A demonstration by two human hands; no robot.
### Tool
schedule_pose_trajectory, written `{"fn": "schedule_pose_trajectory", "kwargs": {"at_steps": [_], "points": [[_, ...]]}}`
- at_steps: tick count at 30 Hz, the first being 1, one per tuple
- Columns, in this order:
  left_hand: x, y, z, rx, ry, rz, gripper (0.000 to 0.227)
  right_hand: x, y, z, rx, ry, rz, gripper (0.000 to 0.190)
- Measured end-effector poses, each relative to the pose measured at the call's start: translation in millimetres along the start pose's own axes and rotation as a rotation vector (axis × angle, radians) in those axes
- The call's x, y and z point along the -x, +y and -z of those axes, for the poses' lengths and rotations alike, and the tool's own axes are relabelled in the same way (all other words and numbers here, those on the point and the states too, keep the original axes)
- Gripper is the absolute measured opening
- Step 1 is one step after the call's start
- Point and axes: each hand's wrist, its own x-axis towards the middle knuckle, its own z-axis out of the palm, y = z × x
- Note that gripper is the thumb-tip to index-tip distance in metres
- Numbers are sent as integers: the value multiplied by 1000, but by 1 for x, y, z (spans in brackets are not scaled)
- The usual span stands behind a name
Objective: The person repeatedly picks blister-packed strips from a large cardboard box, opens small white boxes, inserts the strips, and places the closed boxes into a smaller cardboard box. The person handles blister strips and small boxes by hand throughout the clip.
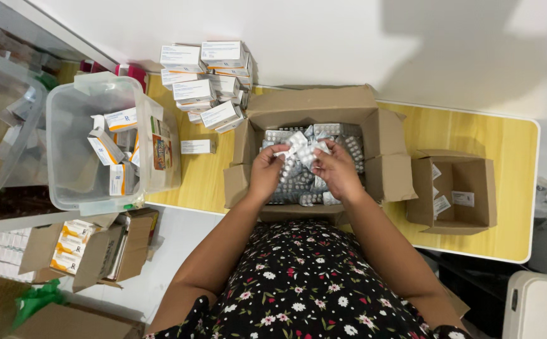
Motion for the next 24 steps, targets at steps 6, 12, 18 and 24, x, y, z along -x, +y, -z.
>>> {"fn": "schedule_pose_trajectory", "kwargs": {"at_steps": [6, 12, 18, 24], "points": [[-1, 11, -10, 62, -226, -160, 42, -9, 13, -9, 123, -54, 25, 28], [-11, 9, 10, -80, -21, -202, 69, -13, -12, -2, 164, -46, 152, 23], [-20, -9, 5, 206, -68, -73, 47, -6, 3, -26, 900, -178, 282, 55], [-13, -3, 10, 164, -324, -78, 42, -22, 9, -25, 808, -430, 446, 51]]}}
